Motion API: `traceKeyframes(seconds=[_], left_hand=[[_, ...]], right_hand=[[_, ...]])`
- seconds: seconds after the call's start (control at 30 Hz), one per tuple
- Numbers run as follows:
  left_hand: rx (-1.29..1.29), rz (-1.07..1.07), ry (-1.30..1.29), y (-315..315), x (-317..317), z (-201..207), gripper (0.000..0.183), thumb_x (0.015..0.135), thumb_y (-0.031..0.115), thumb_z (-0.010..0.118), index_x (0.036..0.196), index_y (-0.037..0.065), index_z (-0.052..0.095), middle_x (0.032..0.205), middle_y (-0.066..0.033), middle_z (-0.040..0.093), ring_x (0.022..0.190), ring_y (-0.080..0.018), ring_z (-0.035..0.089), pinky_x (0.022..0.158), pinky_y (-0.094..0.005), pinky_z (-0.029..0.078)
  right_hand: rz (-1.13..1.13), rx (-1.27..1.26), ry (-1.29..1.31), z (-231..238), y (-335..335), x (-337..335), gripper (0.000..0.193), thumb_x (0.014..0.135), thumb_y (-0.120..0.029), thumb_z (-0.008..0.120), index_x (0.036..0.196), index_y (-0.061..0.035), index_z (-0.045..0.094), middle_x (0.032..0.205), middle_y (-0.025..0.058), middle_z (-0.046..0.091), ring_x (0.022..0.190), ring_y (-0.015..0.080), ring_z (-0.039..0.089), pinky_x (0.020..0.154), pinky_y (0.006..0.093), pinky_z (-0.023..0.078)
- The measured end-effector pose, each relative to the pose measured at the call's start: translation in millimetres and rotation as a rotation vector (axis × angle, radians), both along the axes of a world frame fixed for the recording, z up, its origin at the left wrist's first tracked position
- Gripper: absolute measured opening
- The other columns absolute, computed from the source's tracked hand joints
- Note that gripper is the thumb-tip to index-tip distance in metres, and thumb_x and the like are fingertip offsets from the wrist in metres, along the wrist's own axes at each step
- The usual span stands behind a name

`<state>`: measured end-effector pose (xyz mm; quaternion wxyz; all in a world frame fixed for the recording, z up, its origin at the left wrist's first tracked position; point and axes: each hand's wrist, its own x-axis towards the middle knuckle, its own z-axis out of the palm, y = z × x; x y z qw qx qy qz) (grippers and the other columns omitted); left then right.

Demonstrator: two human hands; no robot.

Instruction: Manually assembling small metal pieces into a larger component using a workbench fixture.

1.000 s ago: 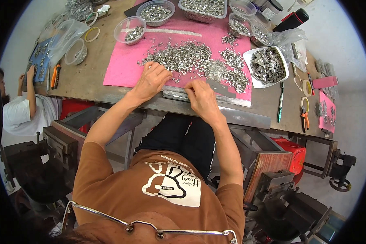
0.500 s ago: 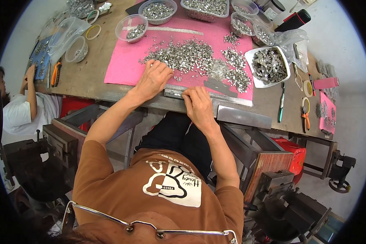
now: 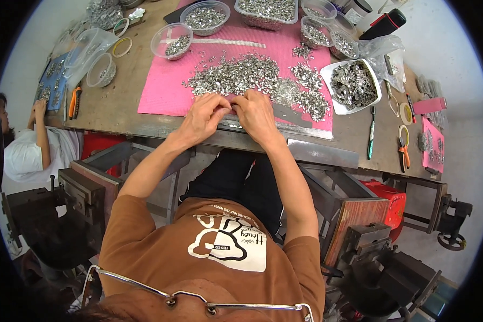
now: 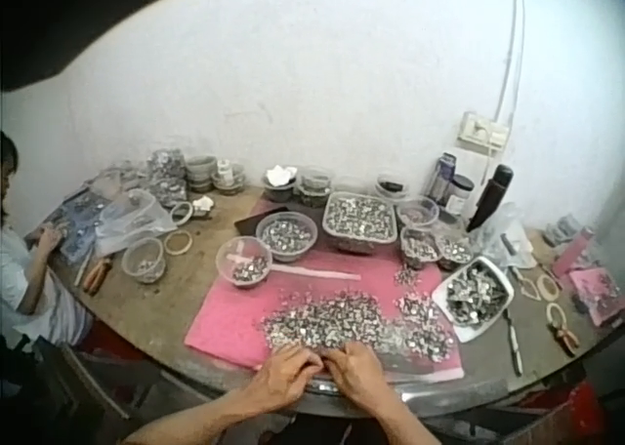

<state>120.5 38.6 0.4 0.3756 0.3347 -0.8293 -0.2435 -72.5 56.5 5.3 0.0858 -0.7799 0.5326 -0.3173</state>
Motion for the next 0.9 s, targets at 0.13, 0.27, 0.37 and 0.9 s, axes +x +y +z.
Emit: traceKeyframes(seconds=[0.13, 0.27, 0.37, 0.9], left_hand=[[0.131, -0.042, 0.108, 19.6, -2.5, 3.9, 0.007, 0.092, 0.006, 0.067, 0.097, 0.002, 0.063, 0.087, -0.0102, 0.062, 0.085, -0.0281, 0.059, 0.077, -0.0385, 0.045], [0.151, -0.052, 0.149, 29.4, -8.3, -2.1, 0.006, 0.092, 0.004, 0.067, 0.096, 0.002, 0.063, 0.087, -0.0093, 0.062, 0.086, -0.0274, 0.059, 0.079, -0.037, 0.047], [0.051, -0.056, 0.188, 29.3, -12.3, -10.1, 0.006, 0.091, 0.001, 0.067, 0.095, 0.002, 0.062, 0.089, -0.0094, 0.063, 0.088, -0.0277, 0.06, 0.08, -0.0367, 0.048], [-0.171, -0.056, 0.077, 33.9, -18.6, -12.4, 0.013, 0.087, -0.005, 0.064, 0.098, -0.002, 0.057, 0.098, -0.015, 0.057, 0.09, -0.0347, 0.059, 0.078, -0.0427, 0.05]], right_hand=[[0.034, -0.03, -0.052, -7.5, -3.1, -5.1, 0.007, 0.085, -0.007, 0.072, 0.09, -0.0017, 0.071, 0.081, 0.0134, 0.061, 0.08, 0.0335, 0.062, 0.07, 0.045, 0.049], [-0.008, 0.039, -0.09, -5.5, 3.4, -17.6, 0.008, 0.085, -0.009, 0.073, 0.087, -0.0035, 0.068, 0.084, 0.0113, 0.061, 0.088, 0.032, 0.062, 0.081, 0.0434, 0.046], [-0.042, -0.055, 0.051, -4.4, 8.4, -24.8, 0.007, 0.085, -0.009, 0.073, 0.088, -0.0038, 0.069, 0.085, 0.0113, 0.061, 0.088, 0.0319, 0.061, 0.08, 0.0441, 0.047], [0.022, -0.083, 0.029, -5.0, 12.2, -30.5, 0.009, 0.083, -0.004, 0.074, 0.091, -0.0027, 0.07, 0.081, 0.012, 0.06, 0.083, 0.032, 0.061, 0.075, 0.0429, 0.049]])
